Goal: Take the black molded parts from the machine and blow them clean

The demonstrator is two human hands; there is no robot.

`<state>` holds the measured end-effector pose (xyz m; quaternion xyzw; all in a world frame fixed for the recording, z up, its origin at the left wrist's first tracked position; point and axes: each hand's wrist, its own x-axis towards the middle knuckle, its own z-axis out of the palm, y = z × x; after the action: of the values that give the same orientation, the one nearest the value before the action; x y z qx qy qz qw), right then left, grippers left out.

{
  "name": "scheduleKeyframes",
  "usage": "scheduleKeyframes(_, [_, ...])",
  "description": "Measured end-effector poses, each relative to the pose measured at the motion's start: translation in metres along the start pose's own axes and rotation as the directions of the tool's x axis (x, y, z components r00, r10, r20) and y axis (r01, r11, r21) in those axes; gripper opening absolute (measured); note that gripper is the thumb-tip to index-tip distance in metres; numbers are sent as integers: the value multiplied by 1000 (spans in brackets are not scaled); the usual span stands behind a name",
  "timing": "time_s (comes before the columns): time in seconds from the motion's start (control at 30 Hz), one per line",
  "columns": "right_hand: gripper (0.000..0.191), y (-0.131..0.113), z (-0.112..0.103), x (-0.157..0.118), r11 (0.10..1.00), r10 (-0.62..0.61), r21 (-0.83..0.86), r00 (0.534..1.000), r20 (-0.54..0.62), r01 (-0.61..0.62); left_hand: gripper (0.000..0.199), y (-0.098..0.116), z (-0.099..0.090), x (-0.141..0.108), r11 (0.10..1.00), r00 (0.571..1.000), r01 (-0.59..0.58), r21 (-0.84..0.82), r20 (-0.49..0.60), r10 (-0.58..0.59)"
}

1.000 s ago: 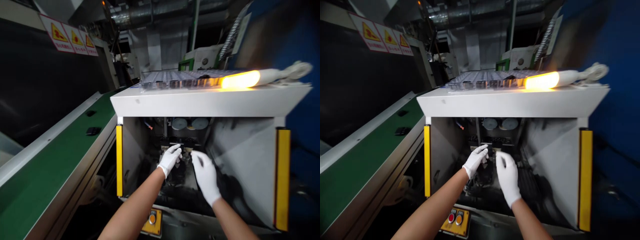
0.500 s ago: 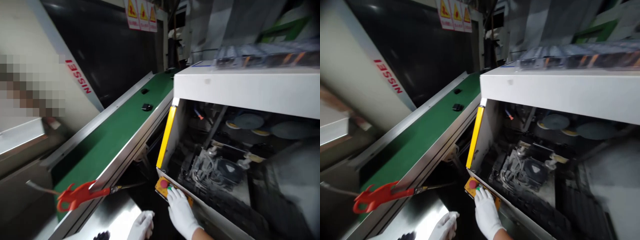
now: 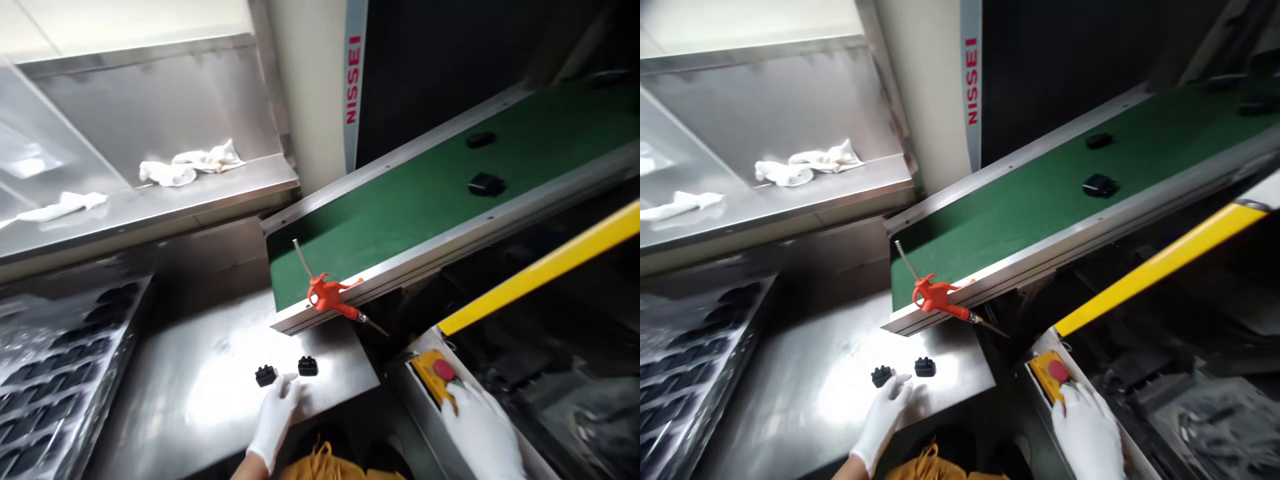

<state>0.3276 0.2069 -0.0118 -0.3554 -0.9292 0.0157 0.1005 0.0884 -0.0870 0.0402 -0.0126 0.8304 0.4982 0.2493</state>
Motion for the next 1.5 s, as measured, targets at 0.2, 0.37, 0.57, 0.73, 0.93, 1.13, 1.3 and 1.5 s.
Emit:
scheduleKeyframes(0.2, [34,-94,14,-5,959,-56,284,989,135,15,63,-62,-69,38,988,974,-74,138,-201,101])
scheduleKeyframes(0.37, [46,-204,23,16,804,-189,585,884,428,-111,56,-57,-92,61,890,960,-265,371,19,278])
scheduleKeyframes(0.57, [56,-261,25,36,756,-216,635,857,468,-157,21,-43,-88,69,828,942,-326,457,89,322])
scheduleKeyframes(0.73, [39,-265,28,46,753,-248,649,871,425,-102,17,-37,-76,58,918,958,-285,277,42,284])
scheduleKeyframes(0.93, [18,-263,30,51,763,-294,645,866,405,-42,18,-29,-65,43,993,999,50,-104,10,-49])
scheduleKeyframes(1.13, [16,-258,32,52,730,-322,683,868,378,-27,30,-20,-57,15,693,974,225,-685,183,-135])
scheduleKeyframes(1.3, [18,-256,28,49,590,-314,772,812,491,-238,34,18,-56,-29,446,932,350,-824,356,-74])
scheduleKeyframes(1.5, [46,-243,-34,40,229,-453,719,582,675,-656,29,50,-61,-71,217,890,445,-869,456,-3])
